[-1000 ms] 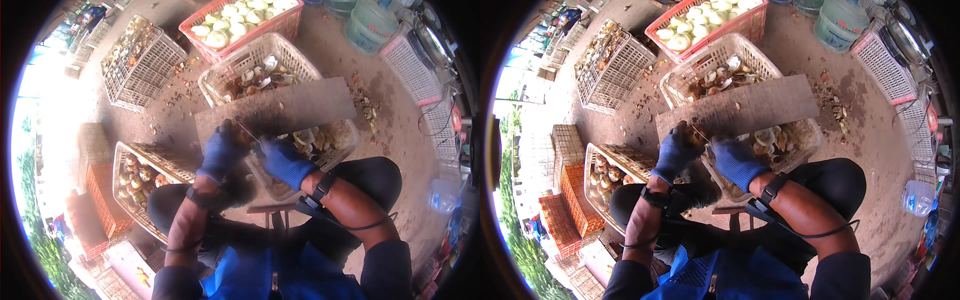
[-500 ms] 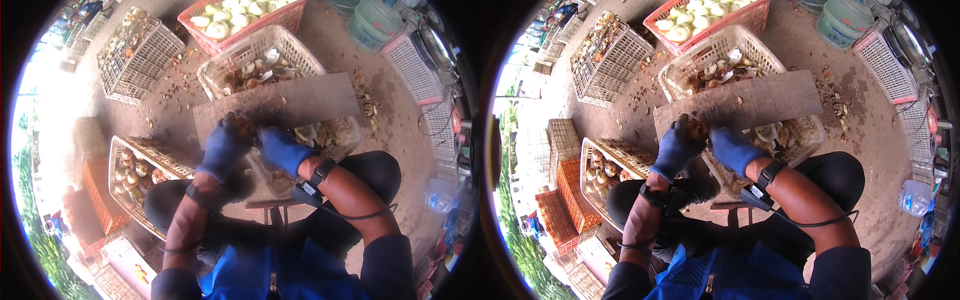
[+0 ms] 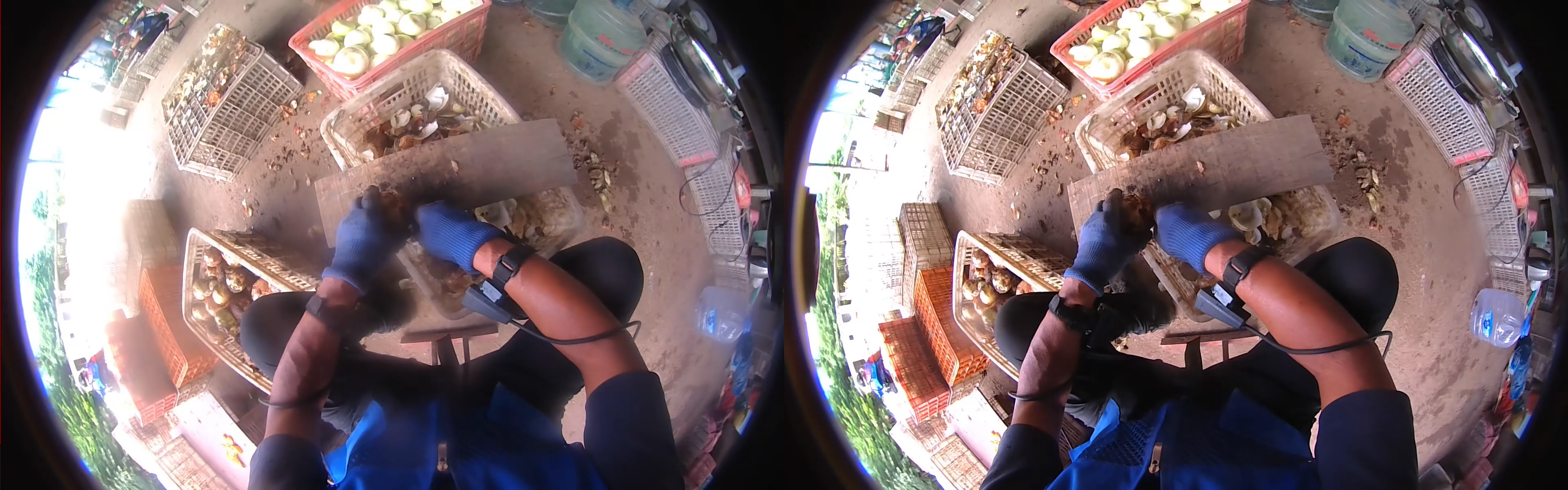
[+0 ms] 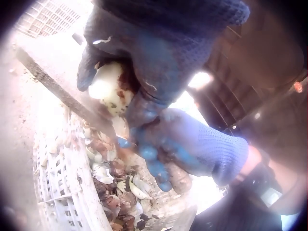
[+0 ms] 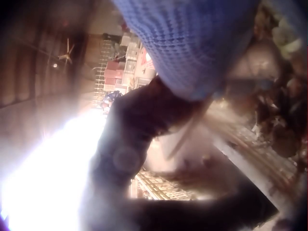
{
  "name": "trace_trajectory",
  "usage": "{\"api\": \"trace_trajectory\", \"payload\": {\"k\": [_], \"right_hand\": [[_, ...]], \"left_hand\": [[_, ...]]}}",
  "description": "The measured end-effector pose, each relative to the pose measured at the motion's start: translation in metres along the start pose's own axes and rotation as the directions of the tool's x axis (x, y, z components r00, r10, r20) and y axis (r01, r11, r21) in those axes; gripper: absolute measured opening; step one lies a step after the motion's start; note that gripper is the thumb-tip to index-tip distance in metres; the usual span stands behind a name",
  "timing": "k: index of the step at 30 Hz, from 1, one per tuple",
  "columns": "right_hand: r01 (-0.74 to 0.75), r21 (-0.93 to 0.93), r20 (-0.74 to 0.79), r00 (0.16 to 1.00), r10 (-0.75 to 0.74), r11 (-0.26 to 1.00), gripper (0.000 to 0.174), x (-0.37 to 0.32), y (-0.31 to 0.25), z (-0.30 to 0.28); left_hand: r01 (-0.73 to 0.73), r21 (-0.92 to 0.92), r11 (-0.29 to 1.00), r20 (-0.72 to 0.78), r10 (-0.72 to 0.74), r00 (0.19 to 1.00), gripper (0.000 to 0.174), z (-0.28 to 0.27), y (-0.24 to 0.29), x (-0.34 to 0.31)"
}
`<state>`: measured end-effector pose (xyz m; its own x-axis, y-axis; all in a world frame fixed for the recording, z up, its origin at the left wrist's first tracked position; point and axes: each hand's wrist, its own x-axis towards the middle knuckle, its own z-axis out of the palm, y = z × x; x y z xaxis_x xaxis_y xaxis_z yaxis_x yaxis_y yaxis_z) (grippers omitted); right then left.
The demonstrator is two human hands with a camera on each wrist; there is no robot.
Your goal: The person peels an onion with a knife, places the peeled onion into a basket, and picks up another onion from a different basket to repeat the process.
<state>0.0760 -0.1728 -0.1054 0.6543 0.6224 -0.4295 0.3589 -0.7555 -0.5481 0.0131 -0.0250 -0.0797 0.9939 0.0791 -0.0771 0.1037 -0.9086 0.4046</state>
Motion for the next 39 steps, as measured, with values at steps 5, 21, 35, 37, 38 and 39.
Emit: {"api": "trace_trajectory", "payload": {"k": [5, 21, 35, 37, 38, 39], "right_hand": [[0.019, 0.021, -0.034, 0.999, -0.018, 1.0, 0.023, 0.0, 0.003, 0.007], [0.068, 0.01, -0.06, 0.996, -0.067, 0.998, 0.029, -0.016, 0.02, 0.024], [0.061, 0.02, -0.035, 0.998, -0.06, 0.998, 0.029, -0.072, 0.044, 0.013], [0.048, -0.076, 0.098, 0.994, -0.041, 0.996, 0.03, -0.077, 0.045, -0.002], [0.05, -0.13, 0.159, 0.987, -0.029, 0.99, 0.031, -0.076, 0.045, -0.009], [0.077, -0.114, 0.08, 0.994, -0.068, 0.99, 0.029, -0.076, 0.047, -0.014]], "left_hand": [[0.05, -0.019, 0.999, 0.018, -0.049, 0.999, 0.072, 0.004, -0.003, 0.001], [0.001, -0.028, 1.0, -0.035, -0.002, 0.999, 0.038, -0.01, 0.009, -0.005], [0.18, -0.951, 0.252, 0.103, -0.291, 0.951, 0.028, -0.018, -0.029, 0.012], [0.142, -0.985, 0.098, 0.119, -0.214, 0.97, 0.025, -0.034, -0.016, 0.01], [0.118, -0.993, 0.019, 0.113, -0.175, 0.978, 0.024, -0.043, -0.012, 0.009], [-0.002, -0.976, 0.22, 0.003, 0.021, 1.0, 0.042, -0.045, -0.019, 0.009]]}}
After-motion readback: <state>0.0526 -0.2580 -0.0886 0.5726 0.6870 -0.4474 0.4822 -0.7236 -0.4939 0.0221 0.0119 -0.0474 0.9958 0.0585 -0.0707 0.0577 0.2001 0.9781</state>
